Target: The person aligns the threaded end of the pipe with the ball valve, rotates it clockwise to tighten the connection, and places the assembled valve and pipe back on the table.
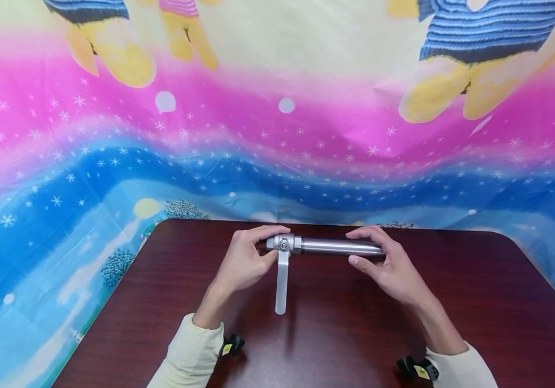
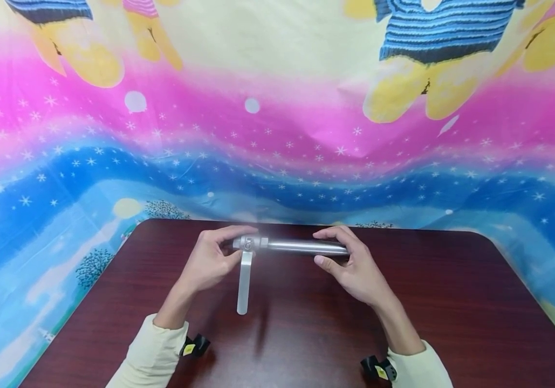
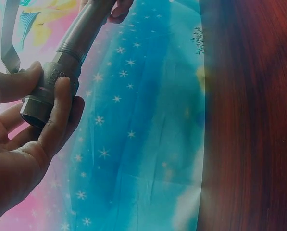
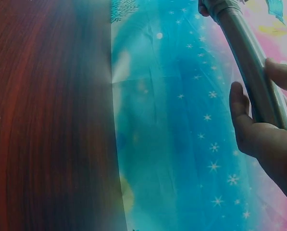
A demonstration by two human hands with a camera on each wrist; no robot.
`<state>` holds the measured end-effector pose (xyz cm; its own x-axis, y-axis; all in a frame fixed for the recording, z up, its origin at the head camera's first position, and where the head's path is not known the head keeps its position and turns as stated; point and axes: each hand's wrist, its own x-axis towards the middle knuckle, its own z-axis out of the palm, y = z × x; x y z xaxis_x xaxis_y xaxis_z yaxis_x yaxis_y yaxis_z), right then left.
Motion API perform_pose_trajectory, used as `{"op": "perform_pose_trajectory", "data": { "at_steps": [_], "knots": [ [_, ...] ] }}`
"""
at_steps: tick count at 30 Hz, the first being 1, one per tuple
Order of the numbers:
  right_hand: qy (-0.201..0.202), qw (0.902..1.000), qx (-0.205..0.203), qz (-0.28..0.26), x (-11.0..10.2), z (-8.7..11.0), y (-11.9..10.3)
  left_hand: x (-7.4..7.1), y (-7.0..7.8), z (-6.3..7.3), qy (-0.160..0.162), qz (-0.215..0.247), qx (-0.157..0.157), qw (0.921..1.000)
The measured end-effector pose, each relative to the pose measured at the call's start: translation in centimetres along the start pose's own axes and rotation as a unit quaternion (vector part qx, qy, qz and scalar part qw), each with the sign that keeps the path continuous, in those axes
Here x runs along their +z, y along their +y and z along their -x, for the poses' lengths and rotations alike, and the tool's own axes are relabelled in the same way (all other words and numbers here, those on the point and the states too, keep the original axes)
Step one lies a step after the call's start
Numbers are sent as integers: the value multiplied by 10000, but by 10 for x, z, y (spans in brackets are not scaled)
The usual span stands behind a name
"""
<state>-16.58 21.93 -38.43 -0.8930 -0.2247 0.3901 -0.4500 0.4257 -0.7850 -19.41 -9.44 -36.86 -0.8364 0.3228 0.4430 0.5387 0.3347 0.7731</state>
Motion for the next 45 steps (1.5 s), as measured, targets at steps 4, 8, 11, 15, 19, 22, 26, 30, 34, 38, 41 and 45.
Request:
{"op": "perform_pose_trajectory", "data": {
  "at_steps": [4, 8, 11, 15, 19, 22, 26, 30, 34, 38, 41, 45],
  "knots": [
    [-95, 9999, -32, -6, -1, 0, 0, -1, 0, 0, 12, 20, -20, 10000],
    [-45, 9999, 22, 106, -1, 0, 0, -1, -1, 0, -28, 38, -31, 10000],
    [10, 9999, 114, 95, -1, -1, 0, -1, -1, -1, -52, 25, -24, 10000],
    [56, 9998, 213, 0, -1, -1, 0, 0, -2, -1, -59, 18, 17, 10000],
    [28, 9996, 226, -153, -2, -1, 1, 0, -2, -1, -47, 14, 93, 9999],
    [-15, 9995, 210, -228, -2, -2, 0, -1, -2, -2, -39, 34, 144, 9999],
    [-71, 9997, 194, -85, -2, -1, 0, -1, -1, -2, -35, 51, 174, 9998],
    [-87, 9999, -1, 133, -2, 0, 0, -1, -2, -1, -32, -6, 105, 9999],
    [-71, 9997, -150, 179, -2, 2, 0, -1, -2, 0, -40, -32, 63, 10000],
    [-26, 9997, -37, 228, -3, 1, -1, 0, -2, 0, -65, -23, 63, 10000],
    [-38, 9999, 115, 86, -3, 1, -1, 0, -1, 0, -80, -36, 93, 9999],
    [-98, 9995, 226, -191, -4, 0, 0, 0, -1, 0, -94, -65, 173, 9998]
  ]
}}
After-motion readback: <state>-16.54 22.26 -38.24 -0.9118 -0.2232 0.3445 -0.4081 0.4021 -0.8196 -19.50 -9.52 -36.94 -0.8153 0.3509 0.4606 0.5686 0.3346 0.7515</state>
